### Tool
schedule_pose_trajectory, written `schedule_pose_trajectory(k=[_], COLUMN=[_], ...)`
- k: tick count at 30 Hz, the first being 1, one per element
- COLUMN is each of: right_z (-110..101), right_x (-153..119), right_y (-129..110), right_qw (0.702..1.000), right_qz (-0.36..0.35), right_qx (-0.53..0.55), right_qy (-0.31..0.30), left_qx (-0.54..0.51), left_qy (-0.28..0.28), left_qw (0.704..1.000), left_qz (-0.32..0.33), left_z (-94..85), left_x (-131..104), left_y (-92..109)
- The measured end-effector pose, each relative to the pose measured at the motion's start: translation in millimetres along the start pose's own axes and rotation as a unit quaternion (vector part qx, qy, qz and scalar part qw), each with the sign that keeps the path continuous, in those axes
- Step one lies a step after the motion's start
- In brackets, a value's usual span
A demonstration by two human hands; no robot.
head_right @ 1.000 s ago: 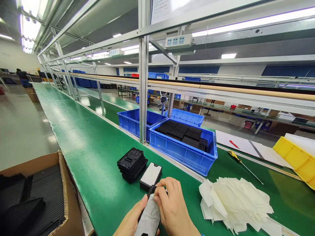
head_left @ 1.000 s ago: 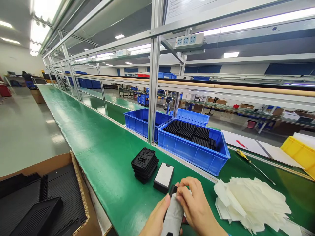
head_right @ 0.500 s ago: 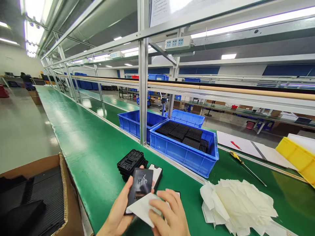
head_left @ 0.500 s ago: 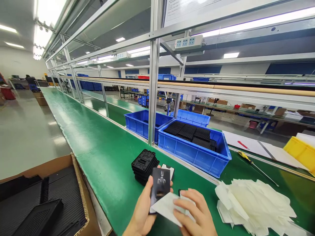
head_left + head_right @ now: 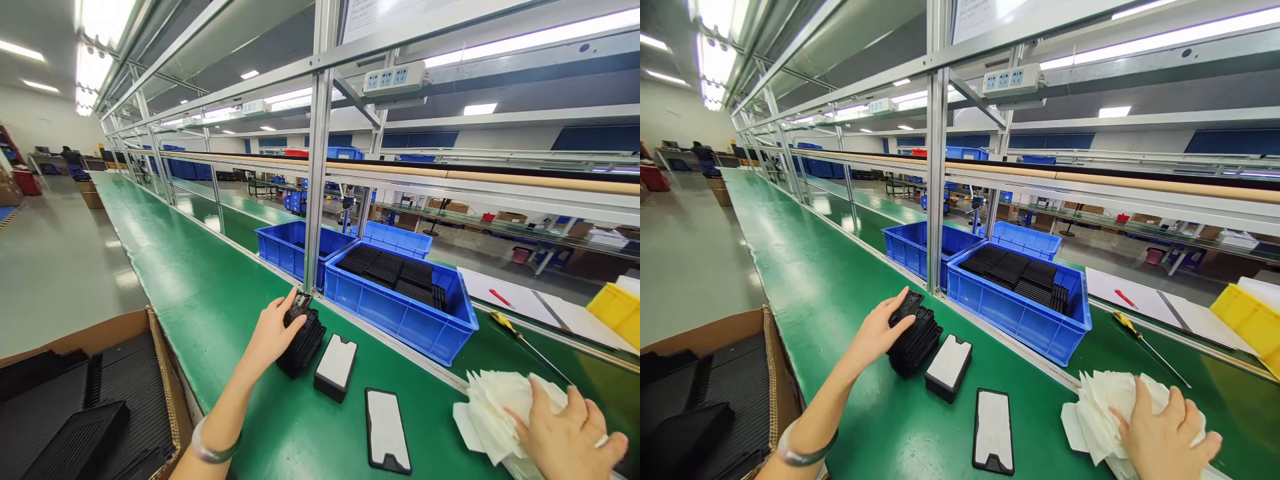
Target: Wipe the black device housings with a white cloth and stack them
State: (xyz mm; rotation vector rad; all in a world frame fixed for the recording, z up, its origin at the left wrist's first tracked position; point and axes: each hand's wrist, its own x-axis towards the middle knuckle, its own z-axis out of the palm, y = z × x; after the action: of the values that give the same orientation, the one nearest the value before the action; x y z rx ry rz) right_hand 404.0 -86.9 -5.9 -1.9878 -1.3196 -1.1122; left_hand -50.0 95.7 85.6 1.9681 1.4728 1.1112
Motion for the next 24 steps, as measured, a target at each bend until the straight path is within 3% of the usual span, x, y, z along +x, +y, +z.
schedule_pose_trajectory(k=[3,5,6,7,9,10,11,13,15,18,19,21,24], right_z=[-9,-18,-23,-26,-30,-31,-31,-29,-28,-33,-37,-47,-61], right_x=[5,6,6,4,0,-2,-4,-10,-16,-29,-32,-36,-31], right_y=[-34,-72,-92,-111,-141,-152,-159,-168,-171,-176,-180,-189,-200], right_qw=[0.999,0.987,0.960,0.910,0.785,0.740,0.716,0.718,0.741,0.772,0.784,0.809,0.834], right_qz=[0.000,-0.057,-0.103,-0.147,-0.190,-0.195,-0.196,-0.192,-0.184,-0.172,-0.170,-0.168,-0.151], right_qx=[0.005,0.083,0.153,0.217,0.279,0.283,0.277,0.265,0.287,0.383,0.409,0.430,0.446], right_qy=[-0.034,-0.124,-0.209,-0.320,-0.520,-0.579,-0.611,-0.614,-0.578,-0.478,-0.436,-0.365,-0.287], left_qx=[0.242,0.299,0.304,0.291,0.217,0.164,0.107,0.007,-0.069,-0.212,-0.292,-0.452,-0.602], left_qy=[-0.020,-0.009,0.017,0.051,0.105,0.104,0.078,-0.029,-0.149,-0.263,-0.281,-0.294,-0.320], left_qw=[0.970,0.954,0.952,0.954,0.961,0.966,0.973,0.984,0.981,0.940,0.909,0.817,0.680], left_qz=[-0.006,0.000,0.019,0.051,0.135,0.170,0.191,0.176,0.106,-0.040,-0.099,-0.204,-0.269], left_z=[20.7,31.1,34.5,36.9,40.0,41.7,44.0,52.2,66.4,94.5,103.4,116.9,122.5], left_x=[12,11,7,2,-14,-25,-38,-67,-97,-135,-143,-153,-155], left_y=[-3,-1,0,3,8,10,11,9,1,-18,-22,-24,-11])
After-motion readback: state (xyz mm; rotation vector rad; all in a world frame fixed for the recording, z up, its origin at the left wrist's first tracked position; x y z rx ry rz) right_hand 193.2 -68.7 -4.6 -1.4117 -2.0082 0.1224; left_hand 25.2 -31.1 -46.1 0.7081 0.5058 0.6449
